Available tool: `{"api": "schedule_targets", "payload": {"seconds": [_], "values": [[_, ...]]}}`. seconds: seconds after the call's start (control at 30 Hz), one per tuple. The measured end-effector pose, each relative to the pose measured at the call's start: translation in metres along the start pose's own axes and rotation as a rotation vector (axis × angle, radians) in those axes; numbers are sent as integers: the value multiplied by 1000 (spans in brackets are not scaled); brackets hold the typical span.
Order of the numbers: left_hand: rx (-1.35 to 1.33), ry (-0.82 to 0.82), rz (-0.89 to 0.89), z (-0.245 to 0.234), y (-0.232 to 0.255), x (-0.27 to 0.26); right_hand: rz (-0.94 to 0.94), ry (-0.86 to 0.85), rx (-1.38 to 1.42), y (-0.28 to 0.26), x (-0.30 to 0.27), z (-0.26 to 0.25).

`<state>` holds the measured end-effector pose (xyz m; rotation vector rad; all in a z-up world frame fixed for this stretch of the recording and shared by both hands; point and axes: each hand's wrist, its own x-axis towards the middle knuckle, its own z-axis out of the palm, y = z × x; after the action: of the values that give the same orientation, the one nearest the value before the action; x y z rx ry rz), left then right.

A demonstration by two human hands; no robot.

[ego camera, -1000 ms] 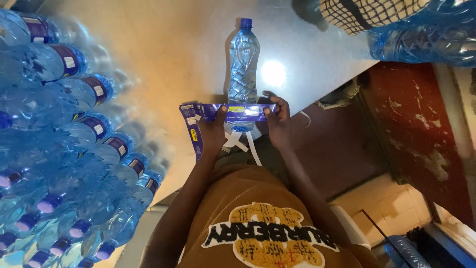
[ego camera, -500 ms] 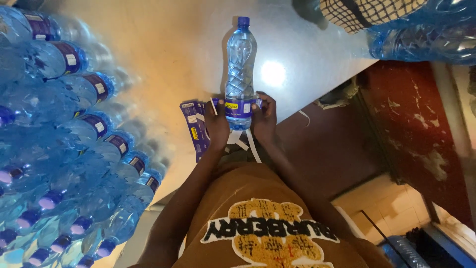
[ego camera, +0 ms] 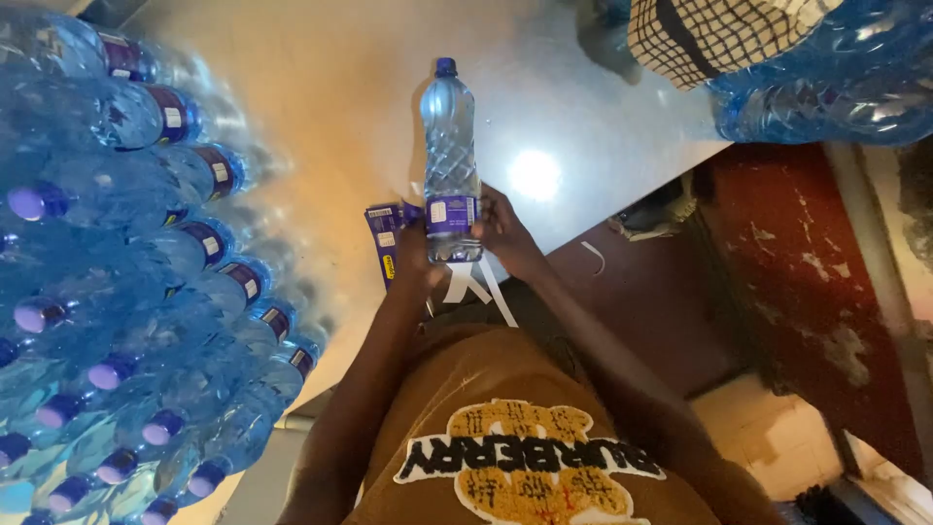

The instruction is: Manually applying adhesive labels to plastic water bottles

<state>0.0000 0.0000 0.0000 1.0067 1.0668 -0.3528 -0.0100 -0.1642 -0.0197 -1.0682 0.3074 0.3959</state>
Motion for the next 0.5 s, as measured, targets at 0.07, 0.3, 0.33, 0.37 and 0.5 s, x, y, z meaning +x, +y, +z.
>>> {"api": "schedule_targets", "payload": {"seconds": [0.07,0.3,0.33,0.37,0.5], "values": [[153,-10,-27,-15,-12,30,133,-204,-181,20,2,-37],[754,-10,740,6,48,-62,366,296,276,-8,57,38],[641,-15,634,4,56,-69,339,318,376,-2,53,41],[517,-18,543,8,67,-72,305,324,471,0,59,44],[400,-27,441,1,79,-92,297,166,748,-13,54,62]]}}
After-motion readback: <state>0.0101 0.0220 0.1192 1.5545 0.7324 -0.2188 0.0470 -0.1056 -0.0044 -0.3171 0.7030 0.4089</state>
